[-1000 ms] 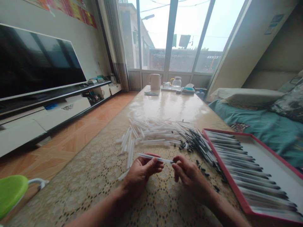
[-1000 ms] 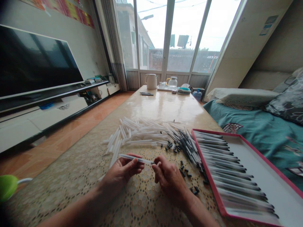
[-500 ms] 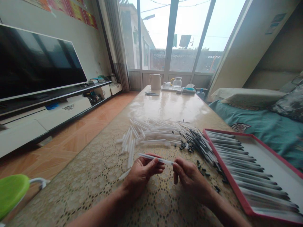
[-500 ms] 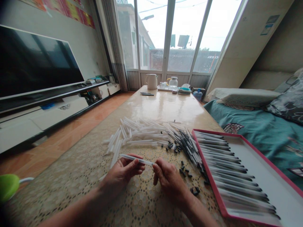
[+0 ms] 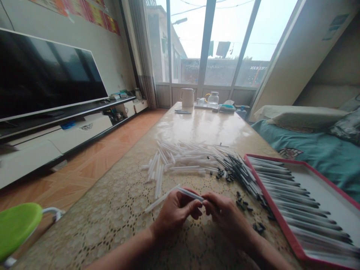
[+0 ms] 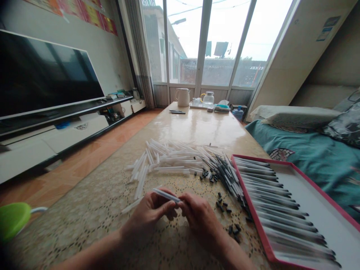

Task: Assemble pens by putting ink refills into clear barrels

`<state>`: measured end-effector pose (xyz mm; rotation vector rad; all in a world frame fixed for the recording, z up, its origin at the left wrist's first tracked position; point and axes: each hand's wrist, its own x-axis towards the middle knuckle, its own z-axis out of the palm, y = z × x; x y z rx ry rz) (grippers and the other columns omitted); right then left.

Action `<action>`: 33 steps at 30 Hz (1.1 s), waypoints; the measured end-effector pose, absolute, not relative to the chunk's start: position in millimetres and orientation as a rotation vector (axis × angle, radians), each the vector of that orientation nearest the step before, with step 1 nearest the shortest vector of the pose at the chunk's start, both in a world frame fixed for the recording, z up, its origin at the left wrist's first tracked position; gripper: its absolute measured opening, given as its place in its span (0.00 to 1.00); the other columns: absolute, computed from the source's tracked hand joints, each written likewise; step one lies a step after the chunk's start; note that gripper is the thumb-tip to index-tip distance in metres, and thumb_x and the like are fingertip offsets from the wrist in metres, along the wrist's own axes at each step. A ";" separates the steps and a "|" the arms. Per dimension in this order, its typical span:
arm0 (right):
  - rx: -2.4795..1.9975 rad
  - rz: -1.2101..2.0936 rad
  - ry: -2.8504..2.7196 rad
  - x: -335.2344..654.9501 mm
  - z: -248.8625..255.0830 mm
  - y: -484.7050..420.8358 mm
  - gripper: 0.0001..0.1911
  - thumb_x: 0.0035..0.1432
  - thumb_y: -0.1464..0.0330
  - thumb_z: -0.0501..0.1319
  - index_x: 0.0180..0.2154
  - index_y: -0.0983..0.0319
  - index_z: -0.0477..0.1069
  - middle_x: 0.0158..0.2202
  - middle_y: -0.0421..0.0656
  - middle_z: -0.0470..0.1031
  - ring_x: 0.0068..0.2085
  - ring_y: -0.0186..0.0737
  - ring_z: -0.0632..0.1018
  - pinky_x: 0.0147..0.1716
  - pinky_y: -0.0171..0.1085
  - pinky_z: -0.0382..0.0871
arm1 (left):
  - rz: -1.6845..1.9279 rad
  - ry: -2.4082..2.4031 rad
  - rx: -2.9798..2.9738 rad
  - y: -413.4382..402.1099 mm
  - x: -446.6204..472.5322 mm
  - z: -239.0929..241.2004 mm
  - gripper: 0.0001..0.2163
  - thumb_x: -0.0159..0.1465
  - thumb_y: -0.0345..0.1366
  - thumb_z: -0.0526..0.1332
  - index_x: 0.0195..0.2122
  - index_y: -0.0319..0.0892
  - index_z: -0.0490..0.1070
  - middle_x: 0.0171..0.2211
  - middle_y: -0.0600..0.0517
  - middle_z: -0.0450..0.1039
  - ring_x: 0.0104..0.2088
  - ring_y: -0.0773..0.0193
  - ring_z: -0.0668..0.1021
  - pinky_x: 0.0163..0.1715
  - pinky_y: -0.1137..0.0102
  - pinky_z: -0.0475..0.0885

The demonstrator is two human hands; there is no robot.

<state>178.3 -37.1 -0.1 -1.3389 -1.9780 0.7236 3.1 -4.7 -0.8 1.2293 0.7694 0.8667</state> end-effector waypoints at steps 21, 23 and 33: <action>-1.502 0.661 -1.700 196.3 -2.9 -32.1 0.14 0.63 0.60 0.50 0.31 0.61 0.66 0.24 0.39 0.70 0.24 0.34 0.71 0.24 0.31 0.61 | 0.854 1.540 2.410 54.2 -40.7 -4.6 0.09 0.56 0.30 0.58 0.37 0.45 0.76 0.38 0.46 0.77 0.44 0.49 0.73 0.48 0.52 0.60; -1.505 0.657 -1.694 197.0 -2.8 -32.0 0.14 0.63 0.60 0.50 0.31 0.61 0.66 0.24 0.38 0.70 0.24 0.33 0.71 0.24 0.31 0.61 | 0.847 1.541 2.424 53.5 -42.0 -1.4 0.09 0.55 0.30 0.59 0.37 0.44 0.75 0.36 0.48 0.77 0.42 0.52 0.73 0.45 0.55 0.64; -1.509 0.624 -1.721 195.2 -2.8 -31.9 0.14 0.63 0.61 0.50 0.30 0.61 0.66 0.23 0.39 0.71 0.23 0.34 0.71 0.24 0.31 0.61 | 0.726 1.668 2.493 51.2 -41.3 -2.1 0.10 0.55 0.32 0.62 0.38 0.40 0.74 0.34 0.47 0.75 0.40 0.52 0.72 0.42 0.58 0.68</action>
